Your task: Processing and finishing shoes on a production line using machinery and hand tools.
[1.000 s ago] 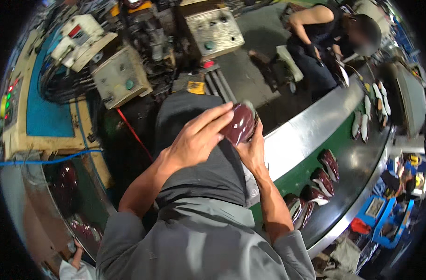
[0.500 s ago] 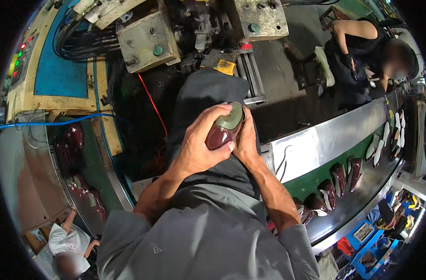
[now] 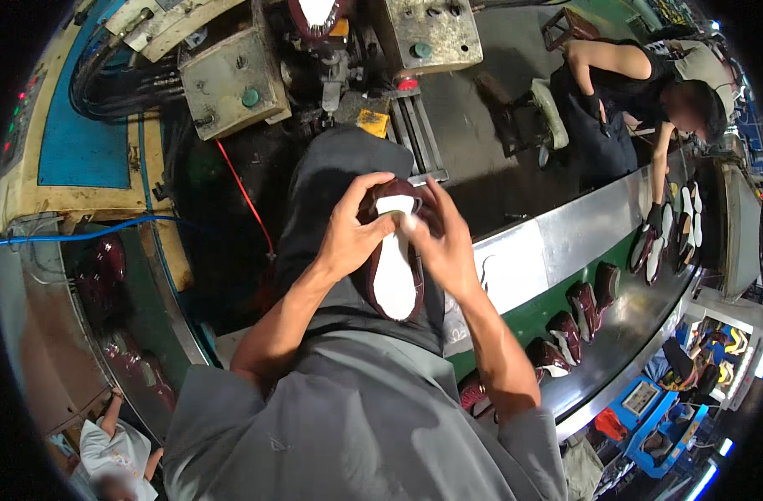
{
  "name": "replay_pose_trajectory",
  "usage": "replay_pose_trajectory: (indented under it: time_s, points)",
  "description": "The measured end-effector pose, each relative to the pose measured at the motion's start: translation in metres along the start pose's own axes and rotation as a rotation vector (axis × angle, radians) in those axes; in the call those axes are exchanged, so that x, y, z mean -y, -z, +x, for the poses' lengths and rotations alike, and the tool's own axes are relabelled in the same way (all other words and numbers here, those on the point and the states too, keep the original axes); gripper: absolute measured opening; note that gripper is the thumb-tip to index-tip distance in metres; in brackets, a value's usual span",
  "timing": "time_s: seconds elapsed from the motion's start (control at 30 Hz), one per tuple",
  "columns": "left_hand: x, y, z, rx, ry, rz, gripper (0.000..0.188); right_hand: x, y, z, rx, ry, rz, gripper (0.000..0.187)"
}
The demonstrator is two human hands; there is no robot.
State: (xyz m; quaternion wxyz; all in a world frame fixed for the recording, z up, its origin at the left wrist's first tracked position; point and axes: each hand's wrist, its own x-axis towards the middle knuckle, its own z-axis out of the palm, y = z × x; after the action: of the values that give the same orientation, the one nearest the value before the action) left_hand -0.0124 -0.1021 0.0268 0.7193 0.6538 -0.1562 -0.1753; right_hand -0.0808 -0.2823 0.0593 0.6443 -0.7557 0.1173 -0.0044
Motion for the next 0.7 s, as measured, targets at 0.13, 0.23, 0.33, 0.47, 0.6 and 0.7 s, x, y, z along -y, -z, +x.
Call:
replay_pose_trajectory:
  time_s: [0.13,0.23,0.33,0.47,0.6,0.7]
  points:
    - [0.000,0.000,0.002,-0.002,0.035,0.077,0.055,0.005,0.012,0.021,0.106,-0.001,-0.234,0.068]
    - [-0.002,0.008,0.001,0.133,0.076,0.073,0.059,-0.002,0.025,0.018,0.199,0.035,-0.197,0.064]
    - [0.002,0.013,0.004,0.160,0.017,0.048,0.057,-0.001,0.026,0.016,0.227,0.117,-0.311,0.057]
    - [0.001,0.012,0.017,0.234,0.176,-0.439,0.072,-0.009,0.020,0.015,0.220,-0.090,0.249,0.059]
    - [0.005,0.008,0.028,0.338,0.233,-0.526,0.064,-0.001,0.001,0.030,0.214,-0.143,0.519,0.063]
    - [0.004,0.002,0.029,0.294,0.310,-0.655,0.058,0.009,-0.001,0.033,0.231,-0.055,0.415,0.062]
